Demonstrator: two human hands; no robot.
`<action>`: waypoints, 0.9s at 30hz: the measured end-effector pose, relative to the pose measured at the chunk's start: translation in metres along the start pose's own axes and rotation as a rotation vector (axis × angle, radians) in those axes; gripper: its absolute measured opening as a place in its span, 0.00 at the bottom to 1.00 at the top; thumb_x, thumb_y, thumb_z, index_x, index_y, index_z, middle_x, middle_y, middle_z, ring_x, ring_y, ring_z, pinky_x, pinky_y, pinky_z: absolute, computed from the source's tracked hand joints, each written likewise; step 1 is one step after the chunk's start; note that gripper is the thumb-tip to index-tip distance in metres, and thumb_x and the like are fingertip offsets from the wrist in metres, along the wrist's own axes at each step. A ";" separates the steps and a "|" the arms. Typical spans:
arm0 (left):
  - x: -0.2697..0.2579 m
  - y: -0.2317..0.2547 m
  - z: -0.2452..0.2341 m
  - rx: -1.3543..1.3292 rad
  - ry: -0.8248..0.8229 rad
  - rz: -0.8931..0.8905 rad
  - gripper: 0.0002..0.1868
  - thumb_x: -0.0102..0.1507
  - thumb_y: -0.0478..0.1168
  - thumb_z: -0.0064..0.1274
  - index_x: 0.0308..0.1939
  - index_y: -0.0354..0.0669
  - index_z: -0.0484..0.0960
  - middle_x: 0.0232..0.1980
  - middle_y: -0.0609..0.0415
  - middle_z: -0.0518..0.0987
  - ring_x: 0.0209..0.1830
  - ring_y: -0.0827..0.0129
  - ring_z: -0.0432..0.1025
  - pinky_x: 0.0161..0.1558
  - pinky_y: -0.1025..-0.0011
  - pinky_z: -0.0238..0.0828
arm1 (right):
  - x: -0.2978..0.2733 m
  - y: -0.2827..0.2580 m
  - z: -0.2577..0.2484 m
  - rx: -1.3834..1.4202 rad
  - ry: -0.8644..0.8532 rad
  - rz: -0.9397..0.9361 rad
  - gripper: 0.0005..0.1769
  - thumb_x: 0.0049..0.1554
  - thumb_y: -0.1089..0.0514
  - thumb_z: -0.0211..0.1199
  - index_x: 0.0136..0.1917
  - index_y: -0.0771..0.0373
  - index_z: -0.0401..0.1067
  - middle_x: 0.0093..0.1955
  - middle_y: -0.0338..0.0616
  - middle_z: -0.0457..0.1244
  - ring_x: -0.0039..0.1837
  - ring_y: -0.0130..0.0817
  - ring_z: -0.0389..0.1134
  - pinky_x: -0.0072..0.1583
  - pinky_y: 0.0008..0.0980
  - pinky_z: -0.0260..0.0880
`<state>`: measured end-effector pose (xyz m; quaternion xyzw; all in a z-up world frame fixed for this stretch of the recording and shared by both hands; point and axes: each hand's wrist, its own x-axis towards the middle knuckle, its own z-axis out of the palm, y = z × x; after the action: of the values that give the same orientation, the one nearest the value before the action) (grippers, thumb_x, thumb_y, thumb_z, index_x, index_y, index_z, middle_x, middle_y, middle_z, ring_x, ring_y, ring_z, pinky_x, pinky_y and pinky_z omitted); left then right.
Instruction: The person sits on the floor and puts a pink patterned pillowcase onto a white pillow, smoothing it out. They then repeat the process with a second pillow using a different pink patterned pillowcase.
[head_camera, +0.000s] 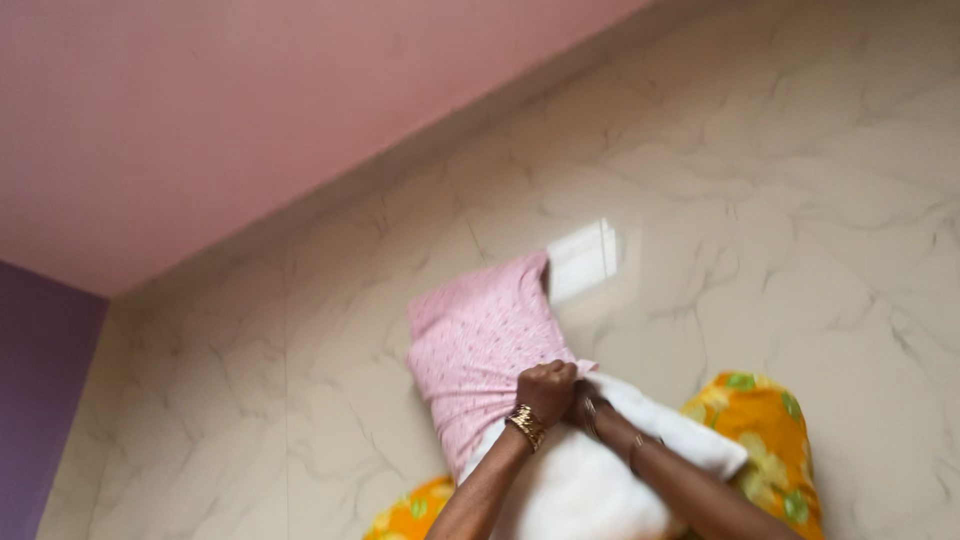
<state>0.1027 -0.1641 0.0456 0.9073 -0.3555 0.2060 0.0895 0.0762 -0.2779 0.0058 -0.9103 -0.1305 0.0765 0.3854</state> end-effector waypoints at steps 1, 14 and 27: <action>-0.017 0.021 -0.005 -0.026 0.025 0.009 0.18 0.69 0.51 0.58 0.26 0.51 0.77 0.22 0.58 0.79 0.15 0.76 0.69 0.17 0.75 0.64 | -0.009 0.012 0.007 0.004 -0.063 0.104 0.10 0.61 0.56 0.54 0.52 0.63 0.70 0.52 0.56 0.67 0.54 0.48 0.69 0.55 0.44 0.70; -0.152 -0.014 -0.103 0.160 0.083 -0.981 0.19 0.52 0.40 0.58 0.47 0.49 0.80 0.47 0.51 0.79 0.48 0.52 0.73 0.48 0.52 0.68 | 0.005 0.087 -0.011 -0.037 0.071 0.167 0.10 0.59 0.59 0.54 0.49 0.66 0.73 0.46 0.57 0.69 0.48 0.51 0.70 0.49 0.49 0.70; -0.164 0.048 -0.062 -0.595 0.643 -1.134 0.08 0.71 0.39 0.45 0.45 0.37 0.75 0.36 0.36 0.79 0.33 0.44 0.73 0.36 0.56 0.69 | -0.185 -0.184 -0.108 -0.588 -0.263 -0.736 0.54 0.40 0.38 0.65 0.79 0.44 0.56 0.82 0.48 0.48 0.81 0.54 0.46 0.71 0.74 0.35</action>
<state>-0.0582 -0.0805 0.0307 0.7838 0.1735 0.2793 0.5268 -0.1069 -0.2832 0.2210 -0.8566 -0.5073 0.0094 0.0937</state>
